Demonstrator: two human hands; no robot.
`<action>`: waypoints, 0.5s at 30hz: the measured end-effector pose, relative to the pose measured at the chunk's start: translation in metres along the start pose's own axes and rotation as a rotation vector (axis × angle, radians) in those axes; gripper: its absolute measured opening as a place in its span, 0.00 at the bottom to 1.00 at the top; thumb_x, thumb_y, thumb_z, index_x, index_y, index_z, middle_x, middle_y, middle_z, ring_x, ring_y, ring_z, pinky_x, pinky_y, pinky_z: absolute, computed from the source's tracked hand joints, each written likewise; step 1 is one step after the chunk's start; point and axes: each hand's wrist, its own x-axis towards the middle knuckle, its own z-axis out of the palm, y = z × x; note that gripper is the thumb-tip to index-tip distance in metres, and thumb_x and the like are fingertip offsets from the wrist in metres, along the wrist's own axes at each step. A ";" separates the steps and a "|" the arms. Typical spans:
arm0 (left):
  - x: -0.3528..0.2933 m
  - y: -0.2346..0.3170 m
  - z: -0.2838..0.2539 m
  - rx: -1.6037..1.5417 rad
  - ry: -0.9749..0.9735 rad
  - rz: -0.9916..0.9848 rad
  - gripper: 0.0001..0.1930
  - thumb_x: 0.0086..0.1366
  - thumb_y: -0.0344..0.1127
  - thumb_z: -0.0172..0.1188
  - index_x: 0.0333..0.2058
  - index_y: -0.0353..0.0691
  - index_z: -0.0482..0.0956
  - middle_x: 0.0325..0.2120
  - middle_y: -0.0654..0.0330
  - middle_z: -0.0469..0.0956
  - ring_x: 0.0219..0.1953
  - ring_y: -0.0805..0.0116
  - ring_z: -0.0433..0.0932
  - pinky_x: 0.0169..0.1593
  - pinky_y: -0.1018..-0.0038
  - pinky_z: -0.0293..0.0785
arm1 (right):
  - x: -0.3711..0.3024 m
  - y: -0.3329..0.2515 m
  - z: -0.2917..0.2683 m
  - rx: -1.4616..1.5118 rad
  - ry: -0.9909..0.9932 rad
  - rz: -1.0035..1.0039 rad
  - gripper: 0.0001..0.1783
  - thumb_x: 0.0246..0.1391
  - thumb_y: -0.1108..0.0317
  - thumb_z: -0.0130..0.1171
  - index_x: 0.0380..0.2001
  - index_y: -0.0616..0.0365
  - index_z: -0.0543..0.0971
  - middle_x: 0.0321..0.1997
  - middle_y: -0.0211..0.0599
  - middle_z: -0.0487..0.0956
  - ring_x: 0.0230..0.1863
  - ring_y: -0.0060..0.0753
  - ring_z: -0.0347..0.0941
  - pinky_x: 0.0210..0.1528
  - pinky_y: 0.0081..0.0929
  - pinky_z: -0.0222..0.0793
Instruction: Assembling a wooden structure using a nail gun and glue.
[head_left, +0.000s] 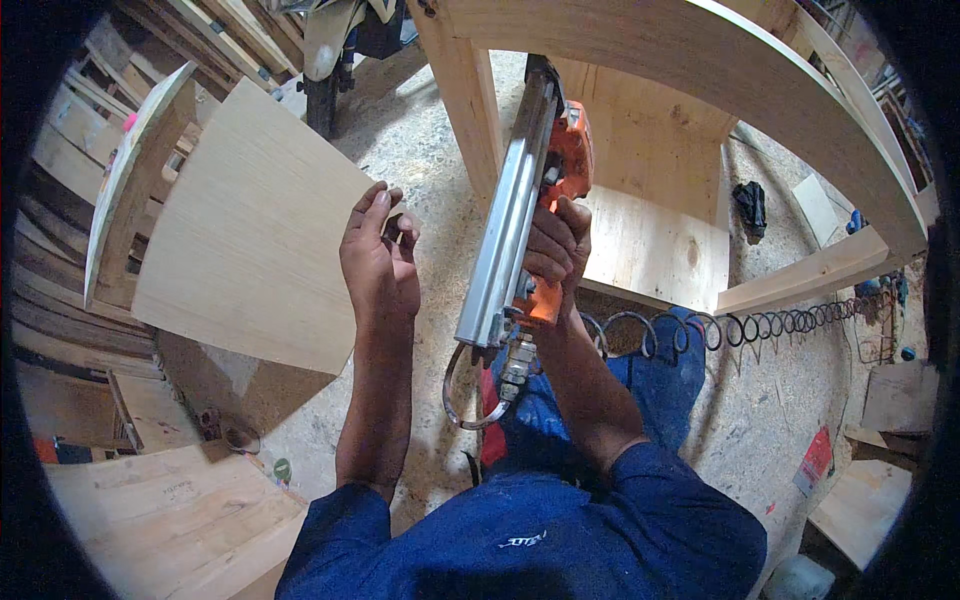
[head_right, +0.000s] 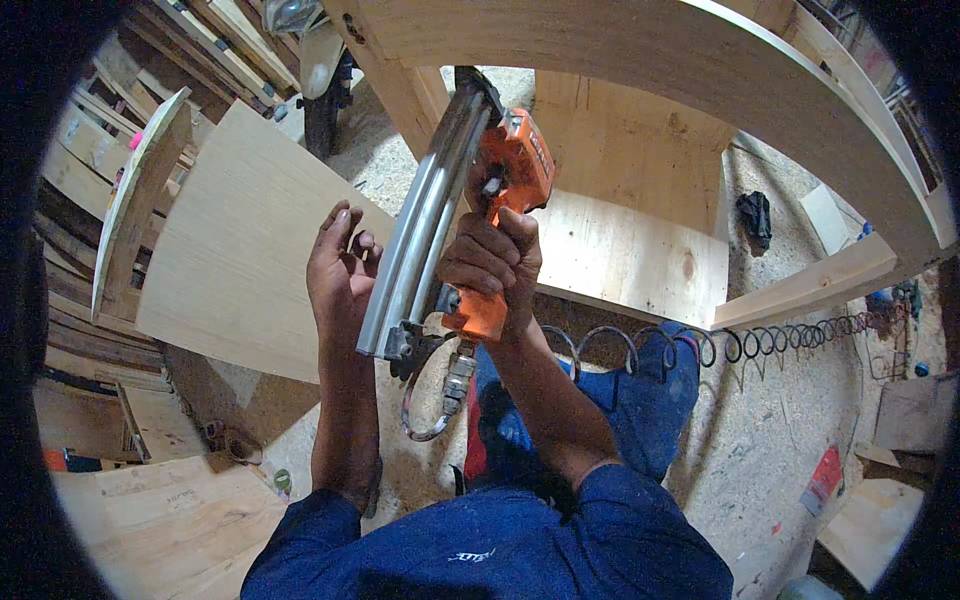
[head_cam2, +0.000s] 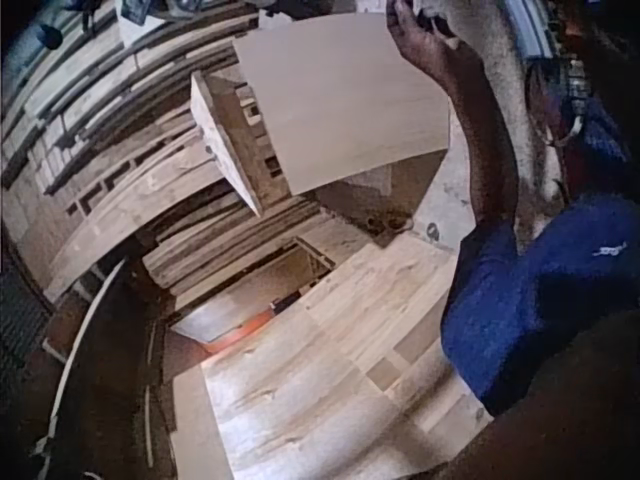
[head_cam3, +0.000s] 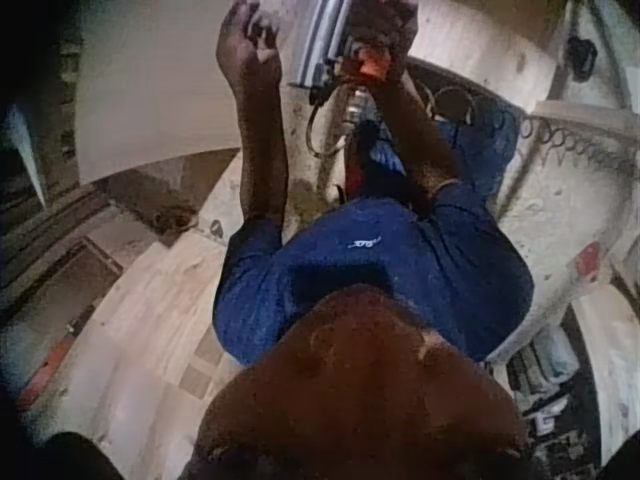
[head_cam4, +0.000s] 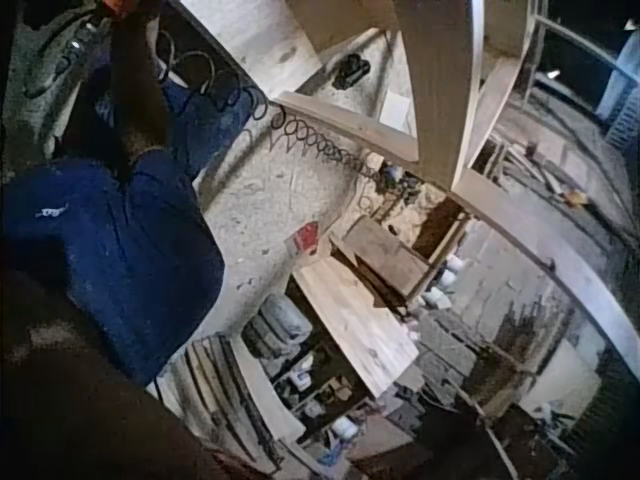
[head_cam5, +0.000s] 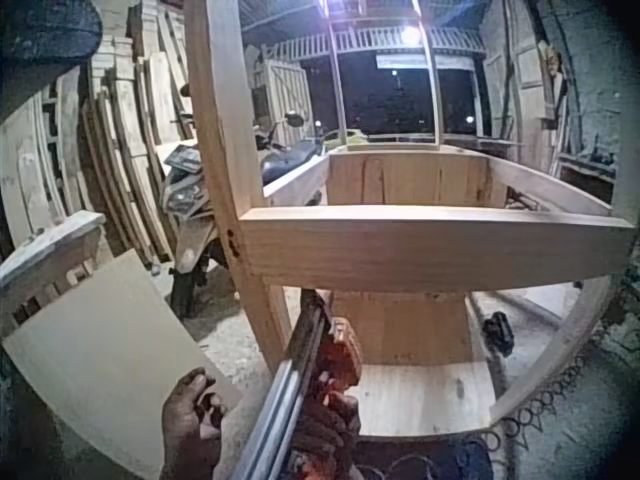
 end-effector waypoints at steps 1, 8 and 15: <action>0.001 0.000 -0.001 0.007 0.013 -0.003 0.11 0.69 0.31 0.58 0.48 0.37 0.75 0.38 0.58 0.77 0.31 0.74 0.71 0.38 0.78 0.71 | 0.000 0.000 0.000 0.016 -0.015 0.014 0.22 0.66 0.64 0.45 0.60 0.62 0.67 0.12 0.18 0.61 0.10 0.12 0.59 0.14 0.16 0.64; -0.012 0.003 0.015 0.094 -0.049 0.155 0.10 0.69 0.32 0.58 0.46 0.35 0.76 0.37 0.59 0.77 0.32 0.75 0.70 0.38 0.79 0.70 | -0.006 -0.002 0.002 -0.019 0.009 0.002 0.18 0.67 0.64 0.45 0.54 0.63 0.70 0.12 0.20 0.61 0.13 0.13 0.60 0.19 0.19 0.64; -0.006 0.053 0.116 0.505 -0.511 1.288 0.19 0.61 0.29 0.67 0.50 0.38 0.76 0.43 0.58 0.80 0.45 0.70 0.78 0.50 0.73 0.74 | -0.070 -0.044 0.035 -0.068 0.064 -0.087 0.28 0.67 0.64 0.44 0.68 0.62 0.58 0.19 0.21 0.63 0.17 0.14 0.59 0.21 0.21 0.64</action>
